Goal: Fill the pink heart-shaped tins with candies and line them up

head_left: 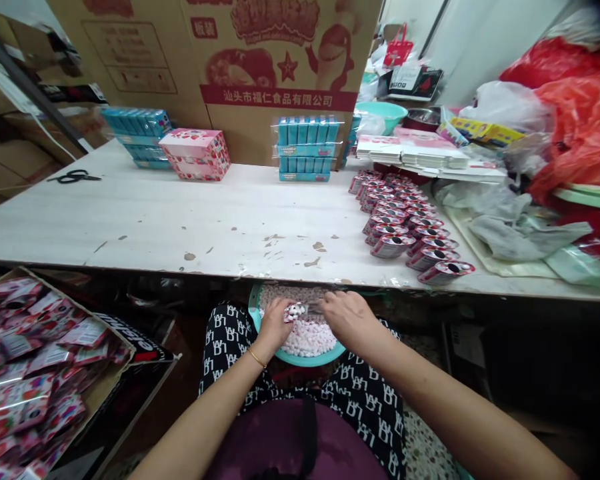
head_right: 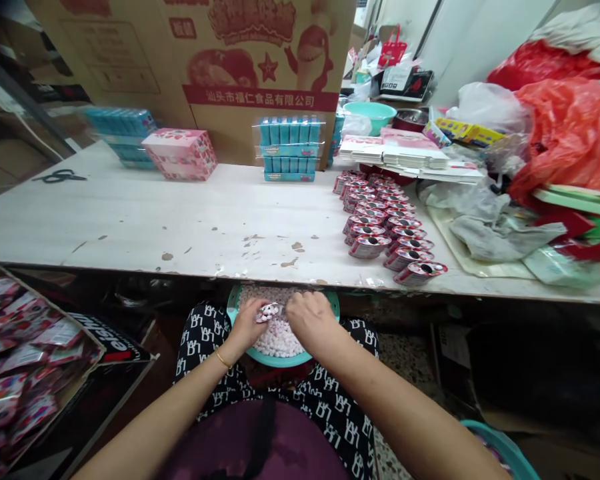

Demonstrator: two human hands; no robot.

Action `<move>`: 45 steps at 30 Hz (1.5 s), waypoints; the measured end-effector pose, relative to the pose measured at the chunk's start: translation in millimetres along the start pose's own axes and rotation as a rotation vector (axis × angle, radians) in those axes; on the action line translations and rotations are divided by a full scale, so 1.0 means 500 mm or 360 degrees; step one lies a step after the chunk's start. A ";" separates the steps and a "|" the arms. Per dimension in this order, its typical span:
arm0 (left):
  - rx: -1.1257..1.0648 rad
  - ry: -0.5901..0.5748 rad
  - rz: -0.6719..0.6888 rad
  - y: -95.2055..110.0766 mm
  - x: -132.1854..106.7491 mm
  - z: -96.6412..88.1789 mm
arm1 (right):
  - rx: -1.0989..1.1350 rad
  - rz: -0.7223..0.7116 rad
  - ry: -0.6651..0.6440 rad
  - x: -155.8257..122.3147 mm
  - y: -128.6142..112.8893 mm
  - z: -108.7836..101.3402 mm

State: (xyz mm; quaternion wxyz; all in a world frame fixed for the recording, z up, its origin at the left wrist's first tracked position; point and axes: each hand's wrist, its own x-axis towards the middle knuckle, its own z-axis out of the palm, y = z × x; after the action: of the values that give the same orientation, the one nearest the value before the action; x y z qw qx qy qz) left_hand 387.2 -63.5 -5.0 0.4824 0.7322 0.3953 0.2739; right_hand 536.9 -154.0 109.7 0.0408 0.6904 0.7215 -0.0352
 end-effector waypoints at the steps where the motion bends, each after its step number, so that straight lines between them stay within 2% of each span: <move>1: -0.0058 0.0019 -0.0024 -0.003 0.001 -0.006 | 0.0004 0.0024 -0.0022 -0.006 0.017 0.006; 4: -0.0230 0.0065 -0.0074 -0.014 0.003 -0.025 | 0.0015 0.0159 -0.0098 -0.025 0.075 0.057; 7: -0.0357 0.0142 -0.0128 -0.029 0.002 -0.039 | 0.0163 0.0341 -0.0170 -0.026 0.097 0.145; 10: -0.0535 0.0255 -0.0280 -0.048 0.000 -0.039 | 0.0437 0.0468 -0.0216 0.003 0.059 0.233; 12: -0.0597 0.0232 -0.0352 -0.059 0.000 -0.033 | 0.0555 0.0502 -0.0217 0.033 0.021 0.276; 14: -0.0605 0.0128 -0.0362 -0.065 0.000 -0.029 | 0.0645 0.0529 -0.0205 0.057 -0.007 0.302; 16: -0.0606 0.0055 -0.0354 -0.064 0.002 -0.031 | 0.0750 0.0552 -0.0192 0.067 -0.014 0.315; 18: -0.0614 0.0094 -0.0340 -0.058 0.003 -0.045 | 0.0851 0.0557 -0.0176 0.064 -0.002 0.317; 22: -0.0426 0.0263 -0.0220 -0.049 0.003 -0.084 | 0.0997 0.0522 -0.0111 0.039 0.039 0.289; 26: -0.0143 0.0210 -0.0089 -0.052 -0.002 -0.089 | 0.1053 0.0363 0.0047 0.018 0.063 0.208; 28: -0.0058 0.0147 -0.0029 -0.052 -0.005 -0.074 | 0.0921 0.0273 0.0060 0.013 0.062 0.154; 31: 0.0062 0.0092 0.0042 -0.045 -0.007 -0.048 | 0.0570 0.0198 -0.0045 0.011 0.046 0.079; 34: 0.0202 0.0062 0.0069 -0.038 -0.005 -0.030 | 0.0210 0.0125 -0.0181 0.019 0.021 0.032; 37: 0.0278 0.0043 0.0083 -0.037 -0.004 -0.022 | -0.0012 0.0054 -0.0229 0.030 -0.006 0.011; 41: 0.0284 0.0035 0.0108 -0.038 -0.003 -0.018 | -0.0106 0.0008 -0.0215 0.036 -0.030 -0.009; 45: 0.0191 0.0078 0.0059 -0.041 -0.003 -0.023 | -0.0127 0.0038 -0.0155 0.018 -0.003 -0.009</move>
State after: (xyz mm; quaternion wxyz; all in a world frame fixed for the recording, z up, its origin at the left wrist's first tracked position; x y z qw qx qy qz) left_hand 370.8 -54.7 -19.2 0.4225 0.7601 0.4091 0.2765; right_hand 535.2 -144.6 113.3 0.1036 0.6943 0.7111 -0.0395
